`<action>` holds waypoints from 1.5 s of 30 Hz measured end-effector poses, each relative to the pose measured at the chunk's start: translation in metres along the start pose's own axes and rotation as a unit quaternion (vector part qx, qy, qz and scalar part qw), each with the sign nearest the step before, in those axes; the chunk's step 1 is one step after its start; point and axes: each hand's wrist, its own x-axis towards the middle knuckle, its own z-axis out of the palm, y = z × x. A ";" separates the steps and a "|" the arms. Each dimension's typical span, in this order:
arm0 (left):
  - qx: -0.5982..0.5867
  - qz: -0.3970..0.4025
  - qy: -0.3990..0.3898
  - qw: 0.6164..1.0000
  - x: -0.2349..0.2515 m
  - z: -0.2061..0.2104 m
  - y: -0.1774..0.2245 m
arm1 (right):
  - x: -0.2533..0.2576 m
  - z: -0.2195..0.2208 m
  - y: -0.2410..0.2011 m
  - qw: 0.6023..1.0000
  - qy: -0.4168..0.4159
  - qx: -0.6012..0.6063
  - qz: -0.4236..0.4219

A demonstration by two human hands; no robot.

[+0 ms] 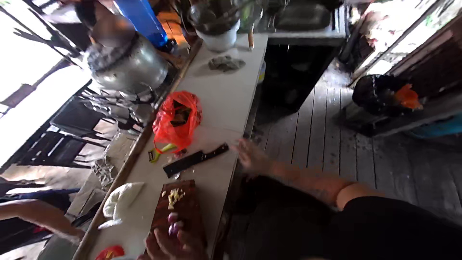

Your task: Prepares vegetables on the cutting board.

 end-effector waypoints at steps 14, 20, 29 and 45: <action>-0.223 0.163 -0.022 0.961 0.008 -0.018 0.146 | -0.268 -0.082 0.064 0.865 -0.249 -0.031 0.435; -0.283 0.167 -0.062 0.943 -0.077 -0.040 0.236 | -0.391 -0.120 0.106 0.850 -0.225 0.006 0.477; 0.010 0.256 -0.628 0.735 -0.256 -0.056 0.323 | -0.618 -0.152 0.193 0.813 -0.167 0.017 0.558; 0.174 -0.104 -0.772 0.603 -0.365 -0.078 0.169 | -0.722 -0.159 0.237 0.782 -0.172 0.080 0.594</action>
